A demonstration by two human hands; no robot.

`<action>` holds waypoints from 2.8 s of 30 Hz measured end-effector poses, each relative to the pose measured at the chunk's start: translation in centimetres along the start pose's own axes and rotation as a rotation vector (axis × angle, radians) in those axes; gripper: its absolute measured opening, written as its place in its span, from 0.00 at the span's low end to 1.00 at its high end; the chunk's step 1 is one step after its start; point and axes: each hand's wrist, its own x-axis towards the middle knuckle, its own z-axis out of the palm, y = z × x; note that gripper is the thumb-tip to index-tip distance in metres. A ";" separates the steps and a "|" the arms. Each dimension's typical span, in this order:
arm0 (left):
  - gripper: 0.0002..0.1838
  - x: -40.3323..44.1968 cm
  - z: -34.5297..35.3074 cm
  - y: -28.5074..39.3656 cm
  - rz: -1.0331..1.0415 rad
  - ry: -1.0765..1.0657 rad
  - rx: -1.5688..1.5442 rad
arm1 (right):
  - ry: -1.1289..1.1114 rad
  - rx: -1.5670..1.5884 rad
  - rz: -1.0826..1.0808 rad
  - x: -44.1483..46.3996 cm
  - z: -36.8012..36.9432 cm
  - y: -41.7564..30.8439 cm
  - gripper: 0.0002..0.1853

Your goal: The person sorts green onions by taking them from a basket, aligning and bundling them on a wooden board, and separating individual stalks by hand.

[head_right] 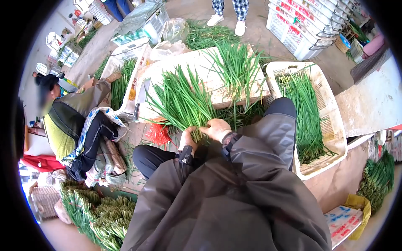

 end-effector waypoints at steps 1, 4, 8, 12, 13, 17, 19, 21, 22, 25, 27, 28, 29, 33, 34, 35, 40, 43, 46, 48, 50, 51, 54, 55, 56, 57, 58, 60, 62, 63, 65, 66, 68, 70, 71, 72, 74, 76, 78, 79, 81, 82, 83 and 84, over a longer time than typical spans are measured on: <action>0.10 0.2 -0.2 -0.2 0.021 0.003 0.000 | 0.144 -0.085 -0.054 -0.3 1.3 -0.4 0.28; 0.11 0.1 -0.6 -0.1 0.021 -0.001 -0.004 | 0.137 -0.057 -0.019 -0.3 2.9 -0.6 0.20; 0.15 -0.5 -0.1 -0.3 -0.012 -0.012 -0.061 | 0.285 -0.166 -0.141 -1.1 3.3 -1.8 0.14; 0.22 -1.3 1.1 -0.3 -0.020 -0.059 -0.034 | 0.327 -0.198 -0.336 -1.3 4.4 -1.9 0.12; 0.22 -1.1 0.7 -0.2 -0.023 -0.080 -0.032 | 0.313 -0.190 -0.360 -1.4 4.4 -1.8 0.12; 0.16 -0.4 -0.2 -0.1 -0.044 -0.039 -0.024 | 0.175 -0.071 -0.344 -1.2 3.1 -1.6 0.13; 0.14 -0.7 0.0 0.1 -0.051 -0.011 -0.019 | 0.170 0.007 -0.253 -0.6 2.3 -1.6 0.14; 0.14 -0.8 0.0 0.2 -0.069 -0.052 -0.061 | 0.338 0.032 -0.258 0.0 2.0 -1.5 0.12; 0.14 -0.9 0.0 0.2 -0.079 -0.072 -0.082 | 0.455 0.042 -0.309 0.4 2.1 -1.3 0.12; 0.14 0.2 -1.0 -0.5 -0.049 -0.094 -0.061 | 0.474 -0.077 -0.401 1.7 2.1 -1.2 0.16; 0.16 0.2 -1.0 -0.7 -0.042 -0.040 -0.029 | 0.455 -0.180 -0.404 2.0 2.3 -1.4 0.18; 0.16 0.2 -1.1 -0.5 -0.042 -0.042 -0.017 | 0.405 -0.183 -0.357 2.1 2.3 -1.5 0.18; 0.16 0.0 -1.1 -0.4 -0.042 -0.042 -0.005 | 0.354 -0.186 -0.310 2.2 2.3 -1.7 0.18; 0.11 -0.5 -0.3 0.0 -0.061 0.010 -0.053 | 0.236 -0.185 -0.233 2.2 2.4 -1.7 0.16; 0.11 -0.7 -0.1 0.1 -0.058 0.019 -0.044 | 0.234 -0.190 -0.211 2.3 2.5 -1.7 0.16; 0.12 -0.9 0.1 0.2 -0.055 0.028 -0.034 | 0.232 -0.195 -0.189 2.3 2.6 -1.7 0.15; 0.14 -1.8 1.1 0.5 -0.056 0.014 -0.016 | 0.173 -0.242 -0.100 2.8 2.6 -1.5 0.13; 0.16 -1.8 1.0 0.6 -0.089 0.026 -0.015 | 0.153 -0.227 -0.043 3.2 2.9 -0.9 0.13; 0.18 -1.5 0.4 0.4 -0.102 0.000 -0.024 | 0.117 -0.115 -0.010 3.1 2.7 -0.4 0.14; 0.19 -1.1 -0.3 0.2 -0.128 -0.039 -0.003 | 0.126 0.024 -0.052 2.8 2.2 0.2 0.15; 0.19 -0.7 -0.7 0.2 -0.135 0.011 0.033 | 0.053 0.241 -0.133 4.1 2.6 2.2 0.14; 0.19 -0.6 -0.8 0.1 -0.139 0.034 0.050 | -0.001 0.399 -0.141 4.1 2.1 2.3 0.14; 0.19 -0.4 -0.7 0.0 -0.132 0.037 0.047 | -0.184 0.905 -0.015 3.7 1.4 2.4 0.10; 0.19 -0.5 -0.5 0.1 -0.121 0.050 0.045 | -0.190 0.976 0.008 3.5 1.2 2.2 0.10; 0.19 -0.7 -0.3 0.1 -0.111 0.062 0.042 | -0.197 1.047 0.032 3.3 0.9 2.1 0.09; 0.19 -0.9 -0.1 0.1 -0.101 0.075 0.040 | -0.228 1.082 0.055 3.1 0.6 2.3 0.05; 0.19 -1.1 0.2 0.2 -0.101 0.081 0.050 | -0.228 0.984 0.074 3.0 0.6 2.3 0.05; 0.18 -1.2 0.4 0.3 -0.101 0.093 0.070 | -0.228 0.787 0.111 3.1 0.9 2.5 0.04; 0.18 -0.9 0.0 0.0 -0.111 0.059 0.069 | -0.245 0.826 0.130 3.3 1.5 3.0 0.05; 0.18 -0.5 -0.2 -0.2 -0.115 0.042 0.069 | -0.239 0.854 0.152 3.1 1.5 2.9 0.05; 0.17 0.2 -0.8 -0.5 -0.112 0.032 0.104 | -0.237 0.877 0.167 2.9 1.5 2.3 0.06; 0.17 0.2 -0.8 -0.5 -0.112 0.026 0.122 | -0.239 0.873 0.160 3.0 1.7 2.3 0.07; 0.17 0.0 -0.8 -0.5 -0.120 -0.004 0.124 | -0.211 0.785 0.138 3.4 2.1 2.2 0.11; 0.17 0.1 -0.9 -0.7 -0.114 -0.005 0.117 | -0.152 0.618 0.109 4.2 2.5 2.1 0.17; 0.17 0.1 -0.9 -0.9 -0.104 0.011 0.110 | -0.072 0.494 0.075 4.3 2.6 2.2 0.22; 0.17 0.2 -0.9 -1.0 -0.094 0.028 0.103 | 0.008 0.369 0.042 4.0 2.3 1.7 0.26; 0.17 0.4 -0.9 -1.1 -0.110 0.021 0.077 | 0.096 0.226 0.031 3.6 1.7 0.6 0.32; 0.17 1.0 -1.3 -1.5 -0.112 -0.001 0.050 | 0.116 0.187 0.073 3.6 1.5 -0.1 0.36; 0.16 1.9 -1.9 -1.9 -0.100 -0.036 0.023 | 0.130 0.154 0.075 4.0 1.9 -0.3 0.35; 0.16 2.7 -2.6 -2.3 -0.098 -0.039 0.026 | 0.132 0.152 0.082 4.2 2.0 -0.4 0.33; 0.16 3.5 -3.1 -2.6 -0.095 -0.044 0.032 | 0.107 0.211 0.093 4.7 2.4 0.0 0.30; 0.17 3.2 -2.9 -2.5 -0.111 -0.035 0.028 | 0.080 0.271 0.096 5.0 2.6 0.5 0.28; 0.17 3.0 -2.9 -2.3 -0.127 -0.025 0.025 | 0.051 0.332 0.099 5.3 2.9 0.9 0.26; 0.18 2.5 -2.6 -2.1 -0.143 -0.015 0.021 | 0.055 0.386 0.109 6.0 3.8 1.7 0.25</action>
